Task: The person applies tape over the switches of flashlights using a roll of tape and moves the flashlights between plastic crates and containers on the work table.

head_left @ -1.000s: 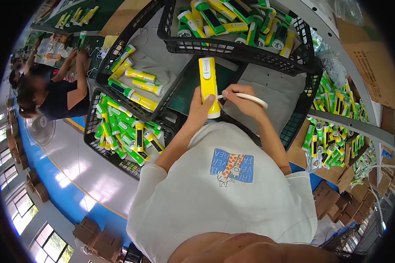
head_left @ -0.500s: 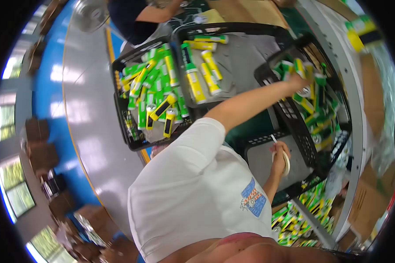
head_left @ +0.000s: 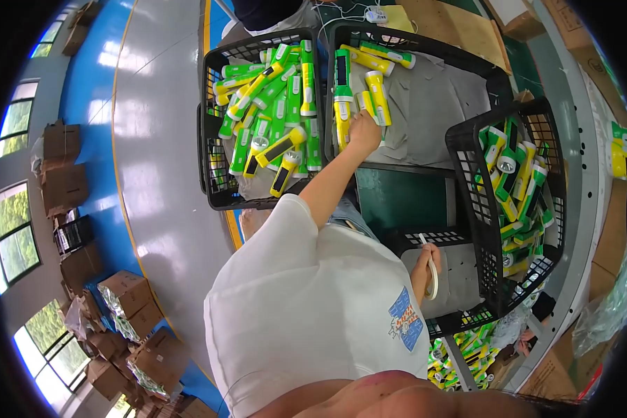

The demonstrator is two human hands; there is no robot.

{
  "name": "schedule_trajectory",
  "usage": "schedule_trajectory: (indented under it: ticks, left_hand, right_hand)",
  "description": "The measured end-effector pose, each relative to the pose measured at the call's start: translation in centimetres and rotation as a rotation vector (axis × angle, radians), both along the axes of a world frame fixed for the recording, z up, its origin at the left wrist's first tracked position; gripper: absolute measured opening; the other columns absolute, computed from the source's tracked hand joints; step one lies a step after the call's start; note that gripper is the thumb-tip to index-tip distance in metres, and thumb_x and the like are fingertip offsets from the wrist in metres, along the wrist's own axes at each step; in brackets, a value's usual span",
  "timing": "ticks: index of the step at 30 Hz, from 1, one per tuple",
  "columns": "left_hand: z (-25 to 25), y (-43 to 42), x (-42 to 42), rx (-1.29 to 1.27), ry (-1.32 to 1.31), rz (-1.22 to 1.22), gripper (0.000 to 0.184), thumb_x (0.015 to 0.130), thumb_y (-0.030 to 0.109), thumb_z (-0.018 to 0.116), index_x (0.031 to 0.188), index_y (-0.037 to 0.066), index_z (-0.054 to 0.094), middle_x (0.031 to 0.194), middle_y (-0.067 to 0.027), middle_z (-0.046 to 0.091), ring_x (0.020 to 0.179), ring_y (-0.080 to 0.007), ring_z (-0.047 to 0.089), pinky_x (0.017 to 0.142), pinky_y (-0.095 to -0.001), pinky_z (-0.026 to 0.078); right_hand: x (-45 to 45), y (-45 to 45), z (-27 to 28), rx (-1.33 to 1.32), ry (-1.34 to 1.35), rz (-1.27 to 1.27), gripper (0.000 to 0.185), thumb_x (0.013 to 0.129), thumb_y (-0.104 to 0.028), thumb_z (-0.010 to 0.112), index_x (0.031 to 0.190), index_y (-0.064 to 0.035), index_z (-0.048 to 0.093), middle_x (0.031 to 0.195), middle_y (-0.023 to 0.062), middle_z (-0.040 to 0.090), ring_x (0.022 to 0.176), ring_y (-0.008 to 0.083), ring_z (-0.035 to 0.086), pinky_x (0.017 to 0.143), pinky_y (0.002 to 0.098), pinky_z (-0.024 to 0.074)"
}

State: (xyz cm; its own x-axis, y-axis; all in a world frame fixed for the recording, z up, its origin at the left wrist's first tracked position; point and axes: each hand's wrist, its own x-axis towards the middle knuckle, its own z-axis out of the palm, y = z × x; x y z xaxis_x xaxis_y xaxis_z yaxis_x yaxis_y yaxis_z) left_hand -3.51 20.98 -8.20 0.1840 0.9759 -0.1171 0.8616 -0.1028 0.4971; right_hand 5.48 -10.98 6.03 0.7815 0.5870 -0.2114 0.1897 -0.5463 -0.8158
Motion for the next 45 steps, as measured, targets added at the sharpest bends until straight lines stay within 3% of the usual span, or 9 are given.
schedule_trajectory:
  ticks: [3,10,17,22,26,28,35,42,45]
  left_hand:
    - [-0.1,0.4,0.8,-0.243,-0.052,0.052,0.079,0.073,0.03,0.072,0.122,-0.011,0.025,0.103,-0.0276,0.057,0.092,-0.0401,0.06,0.078,-0.0435,0.051]
    - [0.0,1.2,-0.7,-0.39,-0.169,0.079,0.085,0.059,0.033,0.08,0.12,-0.006,0.035,0.098,-0.0218,0.06,0.089,-0.0327,0.063,0.078,-0.0372,0.052]
    - [8.9,-2.7,-0.6,-1.112,-1.466,0.172,0.034,0.086,0.022,0.06,0.109,0.002,0.046,0.089,-0.0116,0.059,0.078,-0.025,0.064,0.068,-0.0359,0.054]
    - [16.8,-10.2,-0.3,-1.051,-1.026,-0.392,0.037,0.097,0.04,0.039,0.114,0.007,0.043,0.084,-0.0086,0.057,0.074,-0.0184,0.061,0.068,-0.032,0.052]
    - [18.1,-15.7,0.0,-1.171,-1.022,-0.589,0.039,0.099,0.04,0.03,0.119,0.008,0.04,0.104,-0.0075,0.051,0.094,-0.0135,0.053,0.081,-0.0265,0.045]
    - [19.0,-16.7,0.4,-0.871,-1.014,-0.795,0.041,0.1,0.041,0.024,0.122,0.009,0.036,0.108,-0.0063,0.047,0.1,-0.0118,0.048,0.086,-0.023,0.04]
    - [19.5,-18.0,1.0,-0.812,-1.025,-0.969,0.059,0.096,0.052,0.013,0.13,0.006,0.026,0.113,-0.0114,0.046,0.102,-0.0162,0.049,0.087,-0.0279,0.04]
    - [19.7,-18.8,1.2,-0.591,-0.777,-0.922,0.05,0.097,0.047,0.024,0.123,0.005,0.034,0.102,-0.0109,0.052,0.091,-0.0166,0.055,0.079,-0.0287,0.045]
    - [19.3,-18.9,1.8,-1.043,-1.048,-0.836,0.041,0.096,0.042,0.038,0.112,0.005,0.041,0.093,-0.0105,0.056,0.071,-0.0176,0.061,0.063,-0.0314,0.054]
  right_hand:
    - [-0.6,1.9,1.4,0.061,-0.03,0.128,0.021,0.09,-0.021,0.052,0.089,-0.0014,0.061,0.079,0.0082,0.063,0.073,0.0153,0.057,0.066,0.0274,0.0443]
    - [-1.3,1.5,0.8,0.059,-0.071,0.172,0.021,0.089,-0.022,0.053,0.088,-0.0034,0.062,0.073,0.0087,0.064,0.062,0.0131,0.056,0.057,0.0267,0.044]
    - [-1.7,0.2,0.0,0.127,-0.02,0.187,0.018,0.089,-0.019,0.054,0.088,-0.0032,0.062,0.069,0.0051,0.059,0.059,0.0093,0.05,0.054,0.0253,0.0407]
    - [-0.7,1.7,2.6,0.28,0.158,0.017,0.015,0.089,-0.016,0.056,0.086,-0.0018,0.06,0.071,-0.0004,0.053,0.062,0.006,0.047,0.055,0.0213,0.0378]
    - [-0.8,2.8,7.7,0.577,0.111,0.106,0.01,0.087,-0.008,0.056,0.089,0.0021,0.058,0.097,0.0068,0.05,0.078,0.0119,0.052,0.066,0.0231,0.0453]
    - [-0.5,1.9,7.8,0.488,-0.019,0.102,0.009,0.086,-0.009,0.058,0.087,0.0007,0.06,0.096,0.0064,0.051,0.079,0.0125,0.051,0.067,0.0237,0.0441]
    - [-0.8,0.6,8.7,0.397,-0.163,0.019,0.009,0.082,-0.009,0.062,0.083,-0.0002,0.06,0.093,0.008,0.053,0.077,0.0154,0.051,0.066,0.026,0.0418]
    - [1.0,-0.4,8.2,0.275,-0.12,0.058,0.014,0.081,-0.012,0.065,0.082,0.001,0.061,0.079,0.006,0.056,0.069,0.0128,0.057,0.054,0.0248,0.0465]
    - [2.5,-1.4,7.8,0.392,0.3,0.03,0.019,0.087,-0.018,0.061,0.082,0.0008,0.061,0.078,0.0045,0.057,0.069,0.012,0.057,0.057,0.0254,0.0478]
